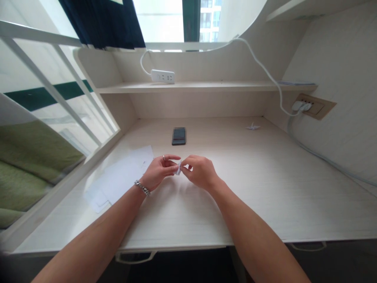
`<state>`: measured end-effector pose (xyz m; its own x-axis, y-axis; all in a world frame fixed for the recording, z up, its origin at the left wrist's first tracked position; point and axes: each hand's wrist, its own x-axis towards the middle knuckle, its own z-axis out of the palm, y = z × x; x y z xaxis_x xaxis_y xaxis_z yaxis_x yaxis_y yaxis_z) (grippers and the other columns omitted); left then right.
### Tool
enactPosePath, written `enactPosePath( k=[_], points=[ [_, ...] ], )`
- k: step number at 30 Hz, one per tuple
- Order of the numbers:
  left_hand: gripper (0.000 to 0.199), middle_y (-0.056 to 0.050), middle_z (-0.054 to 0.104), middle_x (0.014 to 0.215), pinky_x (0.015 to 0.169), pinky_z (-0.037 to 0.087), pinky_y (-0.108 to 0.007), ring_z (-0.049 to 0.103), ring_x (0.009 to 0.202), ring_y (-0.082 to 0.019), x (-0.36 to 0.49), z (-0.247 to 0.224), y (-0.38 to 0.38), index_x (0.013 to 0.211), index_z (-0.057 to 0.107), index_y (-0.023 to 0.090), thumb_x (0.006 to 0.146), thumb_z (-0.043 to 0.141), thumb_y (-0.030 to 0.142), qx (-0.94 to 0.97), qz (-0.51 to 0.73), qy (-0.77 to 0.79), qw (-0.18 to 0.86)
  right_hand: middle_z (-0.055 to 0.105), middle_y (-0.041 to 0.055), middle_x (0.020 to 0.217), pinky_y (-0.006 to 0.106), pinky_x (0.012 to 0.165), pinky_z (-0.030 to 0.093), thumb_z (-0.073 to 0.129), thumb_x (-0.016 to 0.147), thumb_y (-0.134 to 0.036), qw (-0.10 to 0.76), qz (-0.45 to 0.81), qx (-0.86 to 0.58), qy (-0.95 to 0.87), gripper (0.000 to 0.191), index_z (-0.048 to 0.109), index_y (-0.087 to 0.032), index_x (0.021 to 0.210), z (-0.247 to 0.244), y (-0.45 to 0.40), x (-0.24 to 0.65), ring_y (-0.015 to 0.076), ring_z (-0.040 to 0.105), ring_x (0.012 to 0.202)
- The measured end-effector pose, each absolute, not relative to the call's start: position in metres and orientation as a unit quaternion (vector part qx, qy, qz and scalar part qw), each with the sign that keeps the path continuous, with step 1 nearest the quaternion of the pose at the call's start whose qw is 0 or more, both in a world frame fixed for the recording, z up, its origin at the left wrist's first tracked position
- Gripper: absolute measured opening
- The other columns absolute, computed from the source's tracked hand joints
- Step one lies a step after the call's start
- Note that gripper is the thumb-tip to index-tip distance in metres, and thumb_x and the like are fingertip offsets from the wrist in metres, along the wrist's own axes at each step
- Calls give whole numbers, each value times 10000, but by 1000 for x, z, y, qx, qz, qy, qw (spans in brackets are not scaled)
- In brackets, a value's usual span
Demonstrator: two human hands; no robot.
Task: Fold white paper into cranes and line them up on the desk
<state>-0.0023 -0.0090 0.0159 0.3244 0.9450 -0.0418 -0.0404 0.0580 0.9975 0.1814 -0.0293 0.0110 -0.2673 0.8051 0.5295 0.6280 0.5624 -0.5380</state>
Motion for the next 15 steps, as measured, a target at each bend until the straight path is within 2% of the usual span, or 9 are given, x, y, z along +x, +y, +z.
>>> enactPosePath(
  k=[9,15],
  points=[
    [443,-83,722,785,677,485,-296,645,691,-152,-2,12,-7,1000,686,116,620,850,274,532,433,391,613,693,1,764,239,619,424,627,833,-215,421,130,-453,-775,112,732,-239,802,9,-27,180,119,578,621],
    [446,-69,727,740,666,471,-289,645,661,-146,-1,8,-5,964,679,119,589,876,258,511,462,378,619,701,6,785,235,615,408,617,869,-244,418,104,-445,-785,130,741,-253,830,8,-26,181,121,577,633]
  ],
)
